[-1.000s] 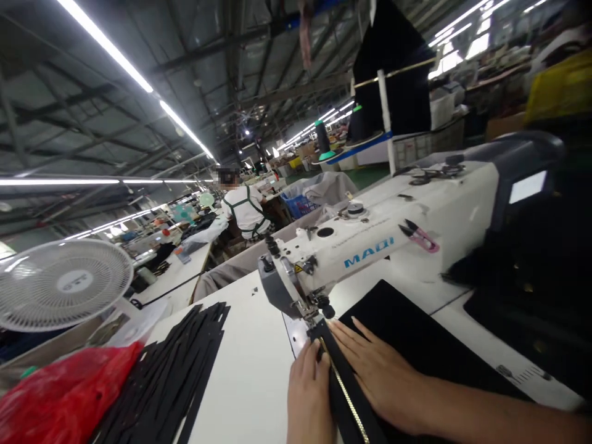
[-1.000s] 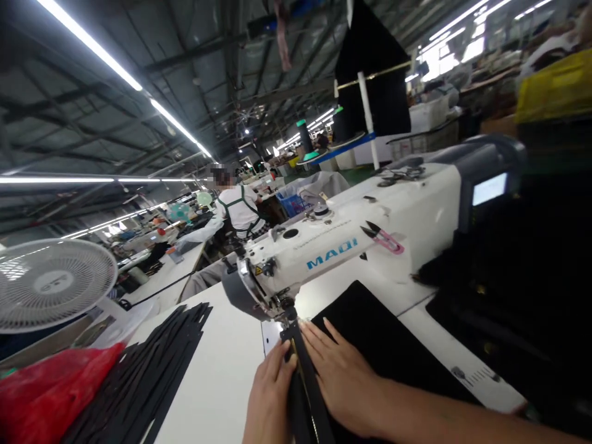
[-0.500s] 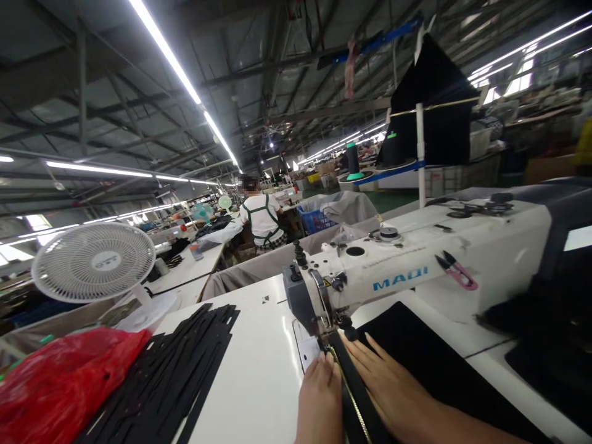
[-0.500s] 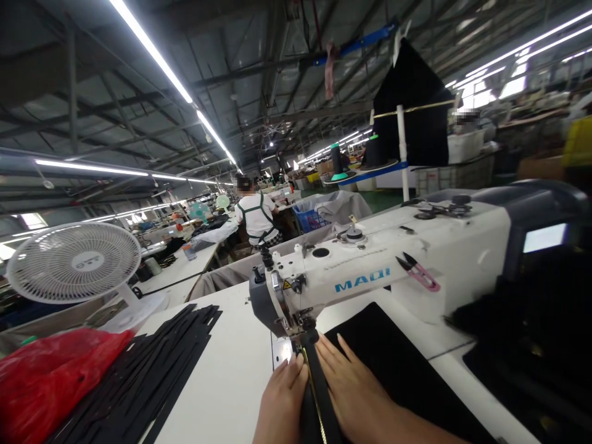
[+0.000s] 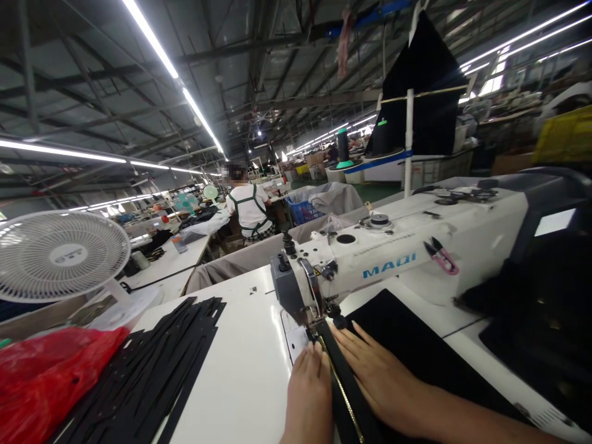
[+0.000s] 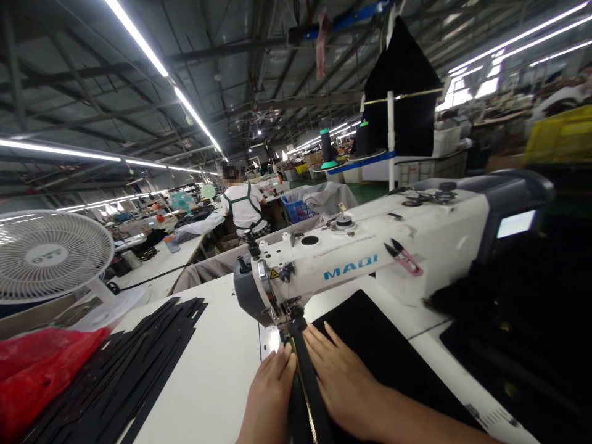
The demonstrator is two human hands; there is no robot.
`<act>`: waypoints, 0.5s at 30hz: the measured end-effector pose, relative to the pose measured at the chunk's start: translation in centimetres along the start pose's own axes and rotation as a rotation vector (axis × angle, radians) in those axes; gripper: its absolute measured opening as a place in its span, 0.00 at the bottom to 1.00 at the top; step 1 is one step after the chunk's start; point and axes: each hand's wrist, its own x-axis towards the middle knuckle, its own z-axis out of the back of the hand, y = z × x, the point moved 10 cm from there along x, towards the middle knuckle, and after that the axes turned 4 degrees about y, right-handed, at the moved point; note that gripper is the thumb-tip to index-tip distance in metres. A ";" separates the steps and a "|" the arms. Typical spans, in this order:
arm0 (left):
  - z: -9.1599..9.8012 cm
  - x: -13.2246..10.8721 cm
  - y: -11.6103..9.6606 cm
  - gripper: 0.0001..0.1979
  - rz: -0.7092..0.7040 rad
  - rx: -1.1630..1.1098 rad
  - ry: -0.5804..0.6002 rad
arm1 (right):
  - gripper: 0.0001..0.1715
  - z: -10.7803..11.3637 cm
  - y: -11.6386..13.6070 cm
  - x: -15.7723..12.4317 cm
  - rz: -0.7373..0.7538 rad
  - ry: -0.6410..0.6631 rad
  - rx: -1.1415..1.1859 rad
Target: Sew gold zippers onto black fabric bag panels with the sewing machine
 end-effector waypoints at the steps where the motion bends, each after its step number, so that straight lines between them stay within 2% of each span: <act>1: 0.1 0.1 -0.1 0.17 0.001 -0.002 -0.001 | 0.29 0.0 0.0 -0.1 0.006 -0.012 -0.005; 7: 0.0 0.1 0.1 0.16 0.055 -0.087 0.062 | 0.28 -0.2 -0.1 -0.3 0.013 -0.035 -0.042; 12: -0.8 0.1 0.7 0.14 0.116 -0.201 0.123 | 0.28 -1.1 -0.6 0.1 -0.001 0.010 -0.032; 15: -1.4 0.2 1.1 0.14 0.150 -0.268 0.172 | 0.28 -1.2 -0.9 0.2 0.002 -0.026 0.006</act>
